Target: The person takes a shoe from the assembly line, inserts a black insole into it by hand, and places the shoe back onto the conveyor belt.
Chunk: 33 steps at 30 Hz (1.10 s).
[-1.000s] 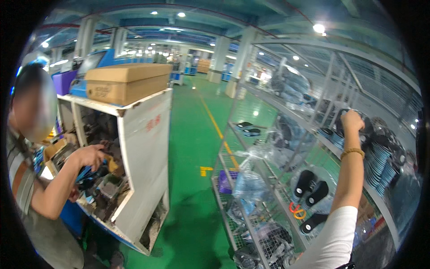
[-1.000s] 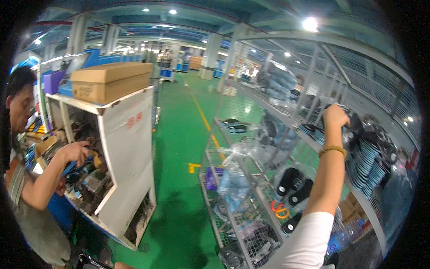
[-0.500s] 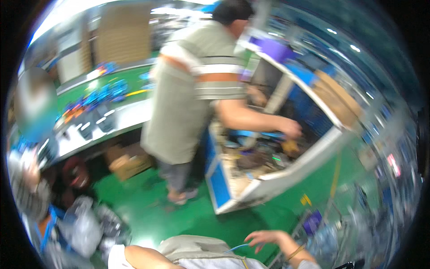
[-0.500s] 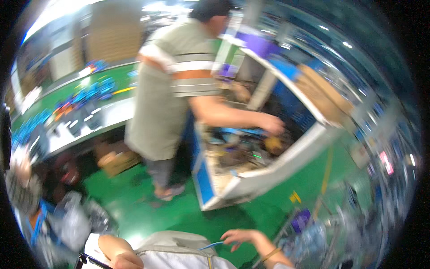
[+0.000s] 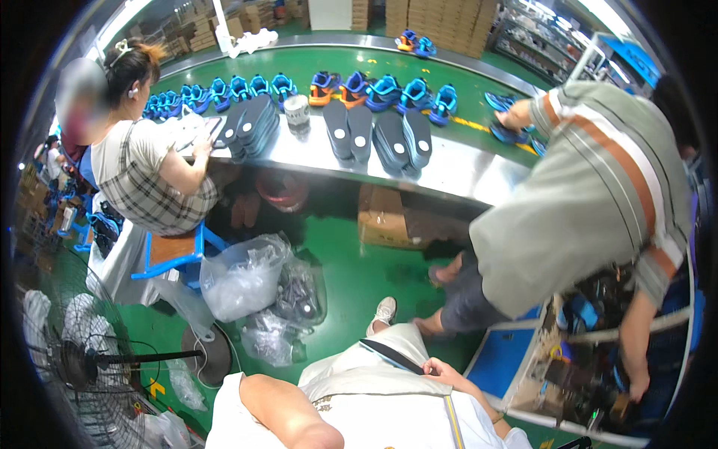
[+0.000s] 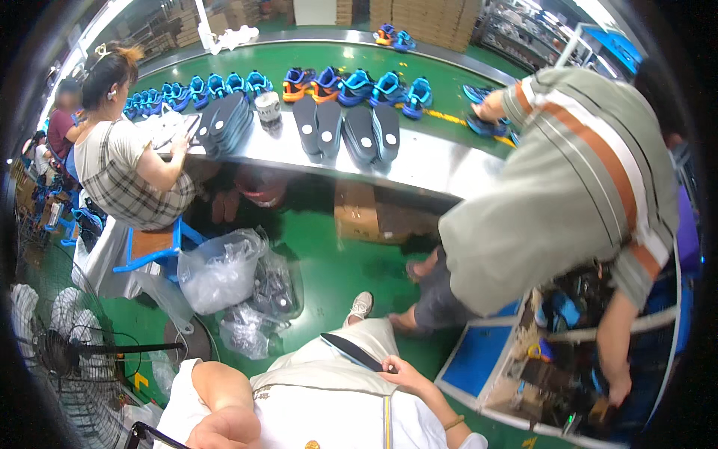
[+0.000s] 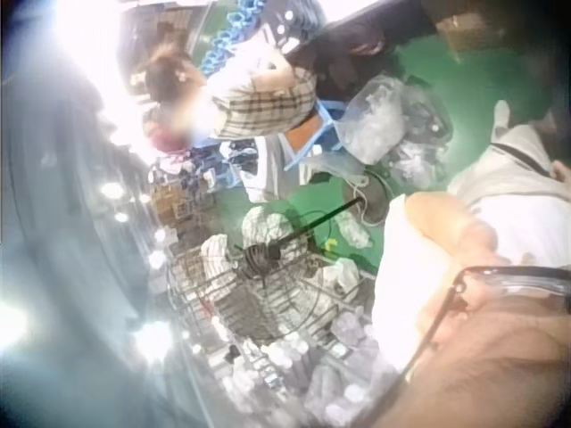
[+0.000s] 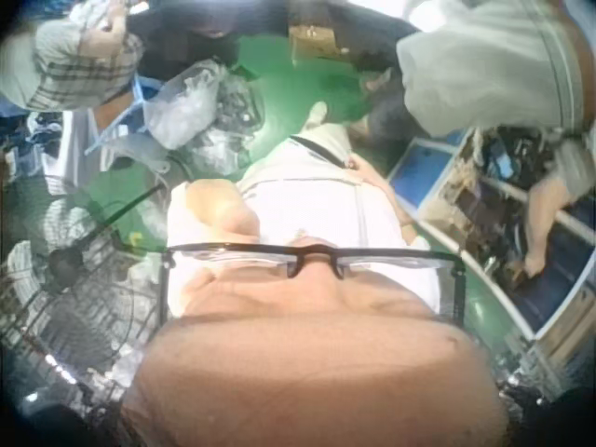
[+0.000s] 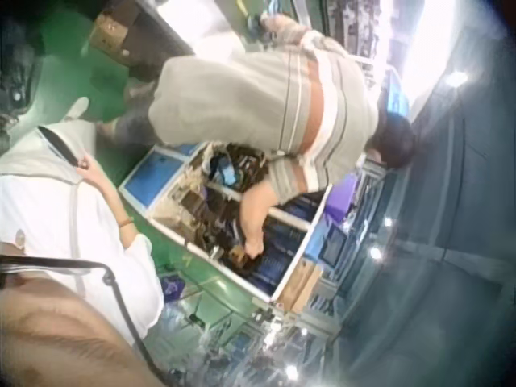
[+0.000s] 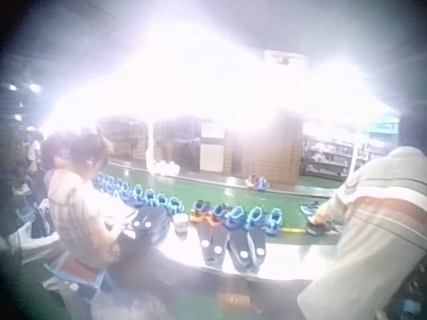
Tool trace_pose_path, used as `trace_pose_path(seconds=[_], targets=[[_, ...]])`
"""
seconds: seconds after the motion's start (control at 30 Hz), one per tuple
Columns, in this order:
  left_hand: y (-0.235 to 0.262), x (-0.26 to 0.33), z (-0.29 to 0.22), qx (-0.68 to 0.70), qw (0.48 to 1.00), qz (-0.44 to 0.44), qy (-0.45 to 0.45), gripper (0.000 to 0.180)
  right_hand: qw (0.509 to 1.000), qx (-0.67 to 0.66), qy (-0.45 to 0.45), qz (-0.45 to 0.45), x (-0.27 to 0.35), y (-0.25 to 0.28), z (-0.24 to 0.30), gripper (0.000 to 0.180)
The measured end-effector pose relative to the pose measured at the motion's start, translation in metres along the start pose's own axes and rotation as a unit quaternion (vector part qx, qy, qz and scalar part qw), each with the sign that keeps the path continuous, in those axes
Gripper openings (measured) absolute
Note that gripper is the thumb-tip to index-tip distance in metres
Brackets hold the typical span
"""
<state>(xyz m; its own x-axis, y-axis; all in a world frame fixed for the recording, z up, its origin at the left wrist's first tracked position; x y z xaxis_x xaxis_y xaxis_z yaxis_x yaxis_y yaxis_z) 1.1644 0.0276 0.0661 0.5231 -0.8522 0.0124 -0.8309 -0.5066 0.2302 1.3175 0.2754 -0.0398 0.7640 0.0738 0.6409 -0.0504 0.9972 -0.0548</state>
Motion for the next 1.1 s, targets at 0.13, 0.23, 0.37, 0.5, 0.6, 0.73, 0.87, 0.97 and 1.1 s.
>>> trace_pose_path(seconds=[0.13, 0.23, 0.37, 0.5, 0.6, 0.73, 0.87, 0.97, 1.1], targets=[[0.041, -0.097, 0.009, -0.009, 0.999, -0.041, -0.011, 0.011, 0.993, 0.101, 0.034, -0.054, -0.057, 0.051, 0.083, 0.028], [0.085, -0.146, -0.003, -0.042, 0.995, -0.091, 0.002, 0.012, 0.982, 0.169, 0.072, -0.046, -0.09, 0.074, 0.181, 0.031], [0.155, -0.207, 0.006, -0.09, 0.98, -0.177, -0.001, 0.012, 0.99, 0.123, -0.003, -0.064, -0.143, 0.131, 0.248, 0.035], [0.254, -0.242, 0.019, -0.291, 0.883, -0.365, -0.032, 0.013, 0.968, 0.075, 0.176, -0.165, -0.184, 0.174, 0.327, 0.016], [0.355, -0.303, -0.009, -0.568, 0.647, -0.488, -0.141, 0.014, 0.927, 0.111, 0.259, -0.245, -0.219, 0.191, 0.403, 0.011], [0.459, -0.535, -0.011, -0.41, 0.785, -0.339, -0.318, 0.028, 0.864, 0.133, 0.268, -0.405, -0.282, 0.22, 0.461, 0.012], [0.518, -0.661, 0.106, -0.561, 0.788, -0.164, -0.193, 0.051, 0.855, 0.145, 0.262, -0.424, -0.357, 0.21, 0.527, 0.011], [0.526, -0.723, 0.152, -0.595, 0.779, -0.027, -0.195, 0.065, 0.804, 0.232, 0.304, -0.456, -0.395, 0.208, 0.561, 0.01], [0.533, -0.778, 0.174, -0.541, 0.782, 0.054, -0.304, 0.062, 0.813, 0.247, 0.248, -0.466, -0.426, 0.218, 0.576, 0.009]])
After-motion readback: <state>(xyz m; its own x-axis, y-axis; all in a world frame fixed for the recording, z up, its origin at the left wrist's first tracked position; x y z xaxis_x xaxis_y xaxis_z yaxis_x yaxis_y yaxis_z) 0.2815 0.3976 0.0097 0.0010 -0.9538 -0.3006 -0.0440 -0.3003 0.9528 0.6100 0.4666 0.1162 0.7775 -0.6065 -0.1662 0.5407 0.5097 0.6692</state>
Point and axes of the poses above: each hand's wrist, its own x-axis away from the middle knuckle, its own y-axis out of the back of the hand, z = x × y, the point moved 1 cm from there along -x, towards the middle knuckle, and after that the axes turned 6 degrees about -y, right-handed, at the moved point
